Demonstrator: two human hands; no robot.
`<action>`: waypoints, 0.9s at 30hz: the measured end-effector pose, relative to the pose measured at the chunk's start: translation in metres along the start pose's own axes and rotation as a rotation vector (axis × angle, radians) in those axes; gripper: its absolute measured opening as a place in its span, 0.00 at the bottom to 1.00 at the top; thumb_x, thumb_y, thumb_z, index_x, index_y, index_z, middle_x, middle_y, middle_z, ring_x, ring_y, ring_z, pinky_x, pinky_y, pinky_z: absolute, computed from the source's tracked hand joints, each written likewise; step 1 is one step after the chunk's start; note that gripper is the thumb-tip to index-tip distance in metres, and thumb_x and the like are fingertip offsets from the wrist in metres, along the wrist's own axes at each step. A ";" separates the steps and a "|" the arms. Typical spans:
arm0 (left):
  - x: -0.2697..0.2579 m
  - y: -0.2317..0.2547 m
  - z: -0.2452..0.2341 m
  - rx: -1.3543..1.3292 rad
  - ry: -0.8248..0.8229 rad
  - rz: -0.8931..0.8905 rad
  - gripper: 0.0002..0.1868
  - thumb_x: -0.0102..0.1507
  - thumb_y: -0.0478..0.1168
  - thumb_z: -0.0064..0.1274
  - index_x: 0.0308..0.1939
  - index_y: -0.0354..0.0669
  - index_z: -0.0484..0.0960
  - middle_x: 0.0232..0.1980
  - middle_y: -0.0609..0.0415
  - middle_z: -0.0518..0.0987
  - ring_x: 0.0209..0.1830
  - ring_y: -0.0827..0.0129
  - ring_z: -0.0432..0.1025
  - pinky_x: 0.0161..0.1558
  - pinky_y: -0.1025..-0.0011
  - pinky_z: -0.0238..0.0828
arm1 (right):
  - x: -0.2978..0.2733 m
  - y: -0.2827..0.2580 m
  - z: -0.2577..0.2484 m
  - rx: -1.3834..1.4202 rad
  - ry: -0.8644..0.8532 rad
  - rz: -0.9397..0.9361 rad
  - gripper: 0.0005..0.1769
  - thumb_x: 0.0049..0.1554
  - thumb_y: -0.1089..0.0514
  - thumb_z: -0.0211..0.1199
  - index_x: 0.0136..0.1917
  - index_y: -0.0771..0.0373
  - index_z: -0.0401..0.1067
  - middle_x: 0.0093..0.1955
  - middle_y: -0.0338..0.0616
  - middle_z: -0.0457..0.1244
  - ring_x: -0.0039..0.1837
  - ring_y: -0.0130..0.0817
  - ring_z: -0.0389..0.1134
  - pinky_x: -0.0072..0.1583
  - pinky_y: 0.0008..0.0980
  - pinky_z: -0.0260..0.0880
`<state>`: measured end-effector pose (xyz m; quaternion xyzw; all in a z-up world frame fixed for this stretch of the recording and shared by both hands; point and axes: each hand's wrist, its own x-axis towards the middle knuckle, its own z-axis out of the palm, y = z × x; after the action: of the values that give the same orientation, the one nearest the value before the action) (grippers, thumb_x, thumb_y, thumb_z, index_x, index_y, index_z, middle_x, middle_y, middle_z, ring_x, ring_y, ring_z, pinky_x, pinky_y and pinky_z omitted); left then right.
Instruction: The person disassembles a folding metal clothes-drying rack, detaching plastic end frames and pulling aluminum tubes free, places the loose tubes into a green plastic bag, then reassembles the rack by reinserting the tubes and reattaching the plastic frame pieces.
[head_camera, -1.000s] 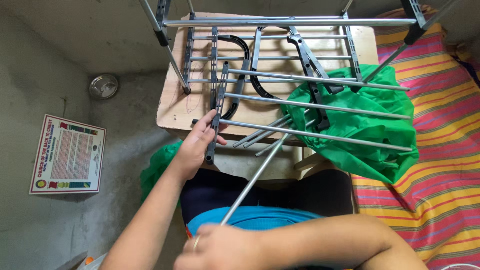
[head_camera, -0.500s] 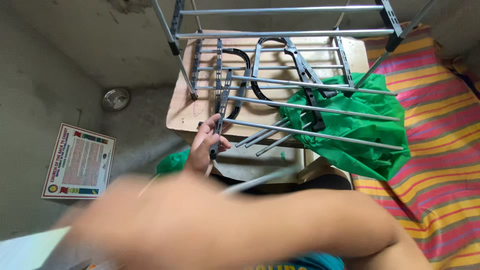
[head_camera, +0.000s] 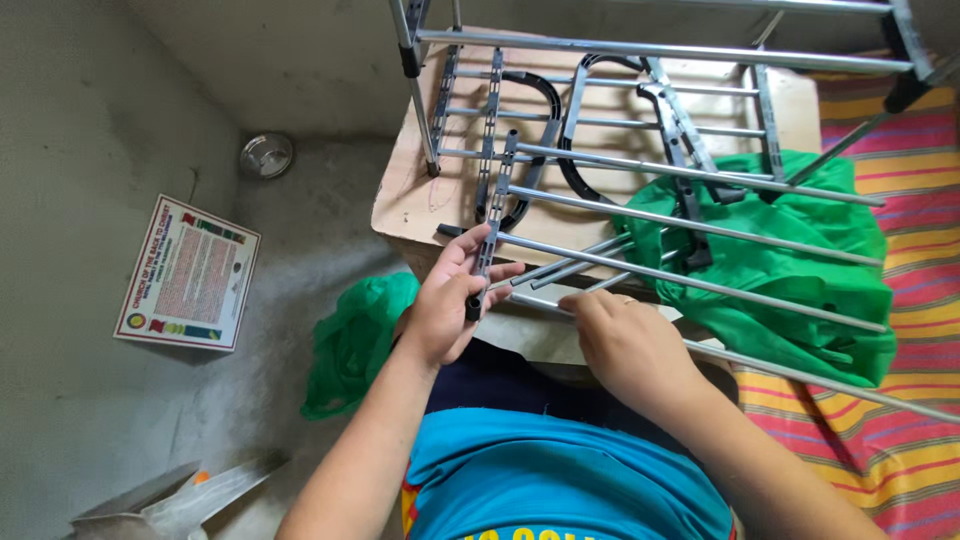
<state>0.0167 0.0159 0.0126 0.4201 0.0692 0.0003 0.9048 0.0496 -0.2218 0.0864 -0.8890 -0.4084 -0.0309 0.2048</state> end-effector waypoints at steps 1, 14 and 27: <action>-0.002 0.001 0.003 -0.035 -0.012 0.013 0.36 0.60 0.25 0.35 0.74 0.39 0.59 0.63 0.47 0.70 0.62 0.57 0.72 0.57 0.60 0.70 | 0.000 0.000 0.004 -0.017 0.000 -0.027 0.18 0.52 0.63 0.63 0.57 0.57 0.73 0.42 0.46 0.65 0.44 0.49 0.69 0.45 0.47 0.68; -0.011 0.004 0.016 -0.049 0.016 0.049 0.34 0.63 0.30 0.35 0.76 0.39 0.57 0.71 0.44 0.68 0.68 0.58 0.68 0.65 0.60 0.67 | 0.011 -0.009 0.009 0.076 0.107 -0.149 0.20 0.50 0.66 0.66 0.57 0.58 0.76 0.43 0.42 0.65 0.41 0.42 0.68 0.41 0.40 0.67; -0.019 0.003 0.022 0.107 0.035 0.031 0.33 0.70 0.42 0.36 0.80 0.38 0.52 0.76 0.47 0.63 0.69 0.59 0.68 0.62 0.61 0.68 | 0.010 -0.006 0.012 0.025 0.134 -0.274 0.24 0.44 0.65 0.66 0.57 0.59 0.77 0.47 0.42 0.67 0.46 0.40 0.69 0.44 0.38 0.69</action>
<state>0.0012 -0.0001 0.0309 0.4689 0.0783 0.0178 0.8796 0.0505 -0.2060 0.0795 -0.8182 -0.5118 -0.1126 0.2364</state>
